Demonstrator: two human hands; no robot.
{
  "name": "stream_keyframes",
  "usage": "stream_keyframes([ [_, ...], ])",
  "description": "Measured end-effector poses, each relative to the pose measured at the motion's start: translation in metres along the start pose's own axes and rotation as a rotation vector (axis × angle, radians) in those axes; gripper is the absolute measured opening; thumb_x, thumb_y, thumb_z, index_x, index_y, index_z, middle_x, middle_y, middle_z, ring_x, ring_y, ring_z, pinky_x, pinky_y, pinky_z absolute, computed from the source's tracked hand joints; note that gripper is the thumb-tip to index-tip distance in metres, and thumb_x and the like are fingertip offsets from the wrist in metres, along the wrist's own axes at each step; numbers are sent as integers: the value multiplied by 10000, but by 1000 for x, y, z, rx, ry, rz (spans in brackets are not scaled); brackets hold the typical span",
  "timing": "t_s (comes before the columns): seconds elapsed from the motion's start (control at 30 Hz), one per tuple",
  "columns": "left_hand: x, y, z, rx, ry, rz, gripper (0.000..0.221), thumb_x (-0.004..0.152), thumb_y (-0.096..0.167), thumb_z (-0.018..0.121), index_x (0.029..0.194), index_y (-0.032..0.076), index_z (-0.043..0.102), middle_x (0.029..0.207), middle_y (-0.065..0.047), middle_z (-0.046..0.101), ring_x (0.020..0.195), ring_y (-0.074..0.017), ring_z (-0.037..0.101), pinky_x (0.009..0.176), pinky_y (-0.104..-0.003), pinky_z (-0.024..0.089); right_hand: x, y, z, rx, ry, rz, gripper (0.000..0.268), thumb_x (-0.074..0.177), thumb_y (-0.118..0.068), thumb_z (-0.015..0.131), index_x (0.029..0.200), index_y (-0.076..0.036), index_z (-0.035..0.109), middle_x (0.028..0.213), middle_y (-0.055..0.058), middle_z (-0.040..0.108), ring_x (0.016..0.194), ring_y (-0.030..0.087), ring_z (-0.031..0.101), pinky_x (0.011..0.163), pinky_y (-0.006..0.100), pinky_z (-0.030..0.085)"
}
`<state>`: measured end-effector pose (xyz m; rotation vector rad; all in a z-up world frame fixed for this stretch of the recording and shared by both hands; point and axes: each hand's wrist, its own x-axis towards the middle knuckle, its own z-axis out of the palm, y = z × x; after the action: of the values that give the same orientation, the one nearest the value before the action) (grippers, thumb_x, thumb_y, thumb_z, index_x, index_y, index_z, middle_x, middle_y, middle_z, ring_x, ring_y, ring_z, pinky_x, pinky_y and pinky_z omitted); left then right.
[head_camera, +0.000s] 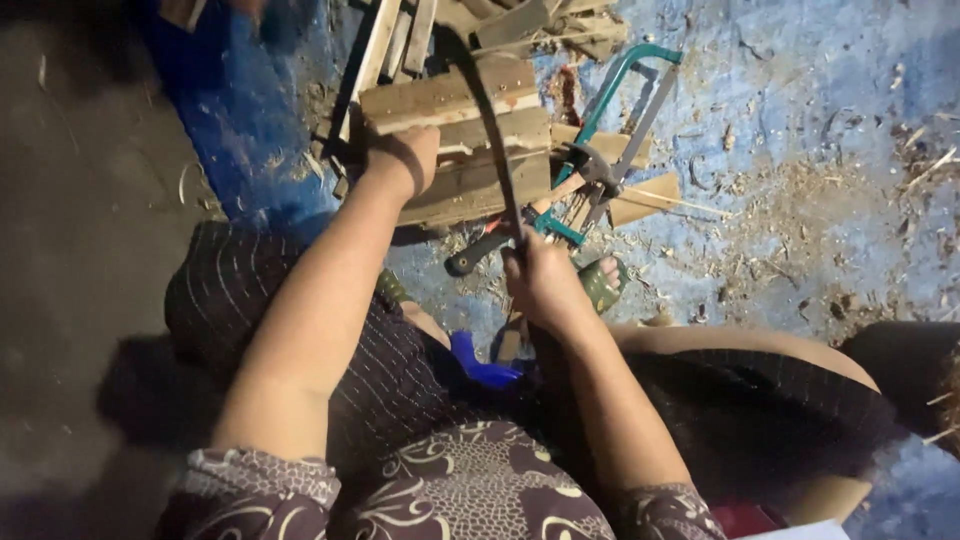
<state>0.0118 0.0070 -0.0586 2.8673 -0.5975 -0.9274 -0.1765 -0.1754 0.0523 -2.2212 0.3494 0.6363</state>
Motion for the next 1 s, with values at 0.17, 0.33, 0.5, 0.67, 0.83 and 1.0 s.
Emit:
stream_keyframes([
  [0.17,-20,14,-19,-63,74,23,205,909,-71,582,1062,-98,715,1025,-305,714,1102,-473,676,982,-655,481,68,94,86,-57,-33,21,292,922,-249,573,1078,-21,671,881,259,742,939,457,722,825,580,565],
  [0.33,-35,33,-58,-262,2,-166,312,932,25,529,1202,-108,610,1211,-292,625,1231,-435,576,1078,-609,370,14,21,12,4,-44,35,324,919,-228,582,1162,-24,649,927,268,739,974,464,713,841,586,548],
  [0.5,-20,29,-40,-46,-73,-196,440,941,27,485,1319,-191,539,1395,-351,573,1386,-459,493,1207,-610,231,10,12,15,36,-30,39,312,922,-222,610,1171,-38,653,950,279,730,996,483,695,837,597,540],
  [0.67,0,2,1,-83,9,-19,247,885,-98,567,1051,-80,750,1117,-289,736,1187,-487,642,1138,-695,254,55,64,64,-23,-82,31,313,906,-256,608,1139,-52,653,912,218,751,968,437,722,836,557,567],
  [0.83,1,3,4,-17,-82,-94,276,870,-79,549,1039,-40,764,1183,-261,734,1254,-458,623,1180,-679,164,-10,-3,-2,-77,-102,83,372,955,-299,568,1220,-42,612,989,296,733,1027,493,694,893,592,545],
  [1.0,19,-1,23,-70,40,-42,264,868,-83,565,1026,-34,770,1098,-262,753,1176,-460,661,1162,-737,118,56,72,71,-114,-90,49,348,938,-268,573,1213,-62,626,964,259,741,1026,454,703,876,589,552],
])
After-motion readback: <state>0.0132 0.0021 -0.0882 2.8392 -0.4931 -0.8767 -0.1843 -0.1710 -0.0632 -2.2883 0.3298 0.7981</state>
